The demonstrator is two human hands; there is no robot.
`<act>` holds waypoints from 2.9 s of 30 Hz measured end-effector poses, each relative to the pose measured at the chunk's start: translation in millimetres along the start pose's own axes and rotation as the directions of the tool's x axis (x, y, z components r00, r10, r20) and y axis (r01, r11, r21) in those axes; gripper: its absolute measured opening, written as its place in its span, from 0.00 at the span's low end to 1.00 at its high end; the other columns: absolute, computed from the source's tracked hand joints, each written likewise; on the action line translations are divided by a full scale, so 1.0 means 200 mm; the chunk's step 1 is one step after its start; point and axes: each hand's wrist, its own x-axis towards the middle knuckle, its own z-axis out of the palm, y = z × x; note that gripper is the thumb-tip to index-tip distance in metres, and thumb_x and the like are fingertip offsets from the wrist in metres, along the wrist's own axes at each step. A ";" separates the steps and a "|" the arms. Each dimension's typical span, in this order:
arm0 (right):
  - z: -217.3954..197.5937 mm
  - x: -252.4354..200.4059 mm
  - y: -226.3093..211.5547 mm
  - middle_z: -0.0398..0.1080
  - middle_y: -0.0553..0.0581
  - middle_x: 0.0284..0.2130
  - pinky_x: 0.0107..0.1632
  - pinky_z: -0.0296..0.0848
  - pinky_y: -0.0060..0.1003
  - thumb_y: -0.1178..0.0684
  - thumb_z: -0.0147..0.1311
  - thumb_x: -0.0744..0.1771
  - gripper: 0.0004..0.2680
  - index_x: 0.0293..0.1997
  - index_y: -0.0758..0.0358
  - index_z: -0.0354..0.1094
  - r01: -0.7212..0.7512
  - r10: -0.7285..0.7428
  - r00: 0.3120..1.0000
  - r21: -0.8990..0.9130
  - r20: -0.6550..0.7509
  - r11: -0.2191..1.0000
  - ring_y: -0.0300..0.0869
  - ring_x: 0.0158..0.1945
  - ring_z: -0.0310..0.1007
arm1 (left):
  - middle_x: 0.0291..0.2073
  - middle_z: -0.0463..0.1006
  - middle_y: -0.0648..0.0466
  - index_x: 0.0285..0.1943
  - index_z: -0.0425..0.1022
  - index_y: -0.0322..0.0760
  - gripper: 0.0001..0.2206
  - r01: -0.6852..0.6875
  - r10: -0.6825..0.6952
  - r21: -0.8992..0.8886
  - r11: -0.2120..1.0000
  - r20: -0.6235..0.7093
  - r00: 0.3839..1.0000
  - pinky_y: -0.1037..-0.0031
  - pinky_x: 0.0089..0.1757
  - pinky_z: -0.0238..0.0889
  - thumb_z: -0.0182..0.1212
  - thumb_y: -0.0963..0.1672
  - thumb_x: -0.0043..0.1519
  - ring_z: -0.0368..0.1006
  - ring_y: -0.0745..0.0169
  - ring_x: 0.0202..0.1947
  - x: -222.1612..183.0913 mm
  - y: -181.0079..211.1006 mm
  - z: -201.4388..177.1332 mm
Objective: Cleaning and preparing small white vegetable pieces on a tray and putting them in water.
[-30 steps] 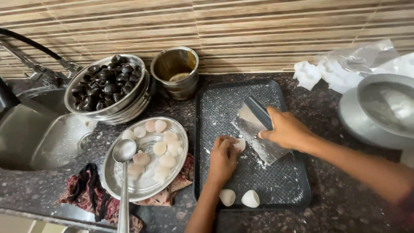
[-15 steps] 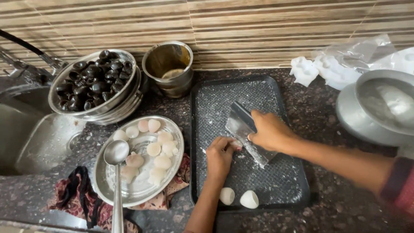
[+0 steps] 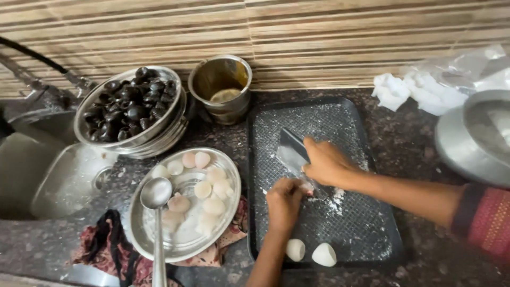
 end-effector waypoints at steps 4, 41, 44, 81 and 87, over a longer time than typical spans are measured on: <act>0.03 0.07 0.06 0.75 0.74 0.36 0.44 0.74 0.55 0.52 0.66 0.60 0.22 0.54 0.71 0.60 0.091 -0.090 0.994 0.016 -0.063 0.996 0.65 0.43 0.77 | 0.29 0.79 0.46 0.40 0.82 0.31 0.07 0.041 -0.046 0.082 0.996 0.056 0.997 0.68 0.33 0.70 0.71 0.37 0.53 0.77 0.55 0.28 0.01 0.05 -0.04; 0.00 -0.20 -0.17 0.73 0.73 0.22 0.33 0.79 0.52 0.60 0.57 0.62 0.12 0.45 0.73 0.58 0.180 -0.186 0.981 -0.093 -0.058 0.979 0.63 0.30 0.79 | 0.31 0.81 0.43 0.35 0.84 0.30 0.06 -0.053 0.055 0.197 0.979 -0.004 0.998 0.63 0.38 0.73 0.67 0.36 0.50 0.80 0.45 0.32 0.03 -0.03 -0.10; 0.04 -0.18 -0.14 0.73 0.74 0.23 0.34 0.77 0.55 0.61 0.58 0.61 0.12 0.43 0.73 0.59 0.189 -0.205 0.973 -0.148 -0.102 0.971 0.65 0.31 0.78 | 0.31 0.82 0.44 0.32 0.83 0.30 0.05 -0.095 0.089 0.156 0.983 0.042 0.995 0.64 0.38 0.73 0.71 0.37 0.48 0.80 0.46 0.31 0.04 -0.05 -0.11; -0.22 -0.63 0.28 0.78 0.64 0.37 0.42 0.74 0.44 0.50 0.70 0.59 0.19 0.50 0.66 0.70 -0.179 0.312 0.891 0.375 -0.330 0.909 0.48 0.37 0.79 | 0.58 0.67 0.34 0.64 0.67 0.23 0.37 -0.141 0.113 0.166 0.976 0.166 0.980 0.60 0.53 0.67 0.79 0.41 0.43 0.70 0.32 0.54 0.13 -0.17 0.24; -0.20 -0.76 0.29 0.78 0.64 0.39 0.43 0.75 0.43 0.50 0.70 0.59 0.19 0.50 0.68 0.70 -0.182 0.347 0.861 0.412 -0.372 0.893 0.47 0.39 0.79 | 0.59 0.69 0.37 0.60 0.75 0.32 0.26 -0.105 0.082 0.103 0.989 0.205 0.975 0.62 0.53 0.69 0.75 0.41 0.50 0.73 0.38 0.54 0.14 -0.08 0.32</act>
